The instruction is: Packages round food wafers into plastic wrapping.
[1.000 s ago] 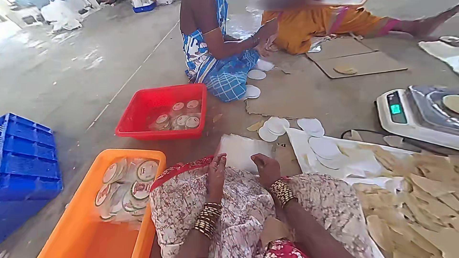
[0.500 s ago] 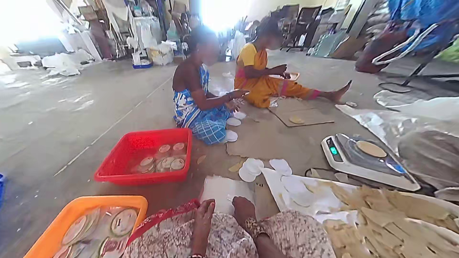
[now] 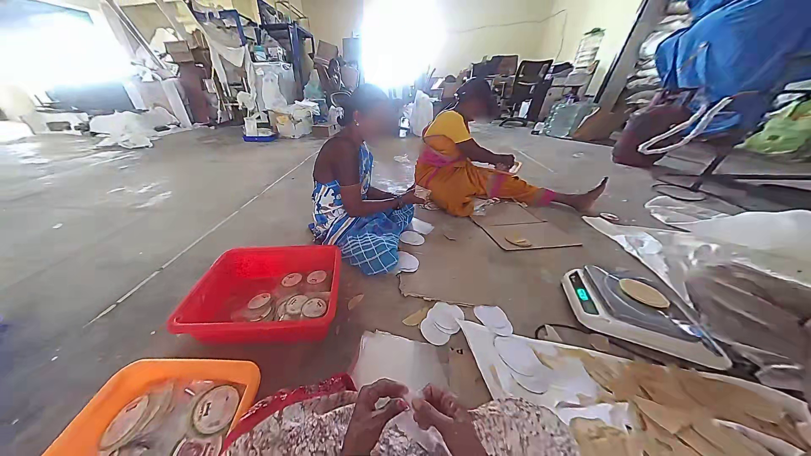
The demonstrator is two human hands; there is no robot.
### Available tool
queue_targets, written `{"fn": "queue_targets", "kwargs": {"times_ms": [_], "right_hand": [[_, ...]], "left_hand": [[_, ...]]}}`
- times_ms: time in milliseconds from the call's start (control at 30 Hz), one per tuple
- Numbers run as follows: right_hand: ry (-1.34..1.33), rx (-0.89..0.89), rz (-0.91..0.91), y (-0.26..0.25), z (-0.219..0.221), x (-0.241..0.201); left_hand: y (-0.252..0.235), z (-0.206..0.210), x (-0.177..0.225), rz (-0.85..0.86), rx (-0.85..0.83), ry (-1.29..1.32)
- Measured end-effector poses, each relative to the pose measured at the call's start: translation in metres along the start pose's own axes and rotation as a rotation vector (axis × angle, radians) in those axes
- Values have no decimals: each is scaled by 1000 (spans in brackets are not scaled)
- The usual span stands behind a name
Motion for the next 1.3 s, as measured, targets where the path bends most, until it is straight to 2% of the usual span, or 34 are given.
{"fn": "queue_targets", "kwargs": {"times_ms": [233, 400, 533, 700, 800, 933, 1033, 1300], "right_hand": [[223, 53, 33, 1, -4, -8], [247, 74, 58, -6, -10, -9], [314, 119, 45, -8, -15, -9], [587, 106, -55, -5, -9, -18], [474, 114, -62, -2, -5, -17], [217, 19, 3, 1, 4, -5], [163, 1, 47, 7, 10, 5], [45, 84, 83, 5, 12, 0]], "left_hand": [[4, -3, 0, -57, 90, -146], [-3, -13, 6, 82, 160, -50], [-5, -8, 7, 52, 127, 41], [-4, 2, 7, 42, 36, -54], [-3, 1, 5, 89, 75, -22], [-3, -18, 7, 142, 252, 151], [1, -26, 10, 161, 347, 277], [2, -28, 11, 129, 391, 318]]}}
Point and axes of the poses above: each hand's wrist, its own y-axis away from the middle knuckle, its own z-axis out of the palm, x = y × z, the point moved 9 cm from there along -y, towards the middle knuckle, and after that the axes turned 14 degrees about y, right-handed, at the moved point
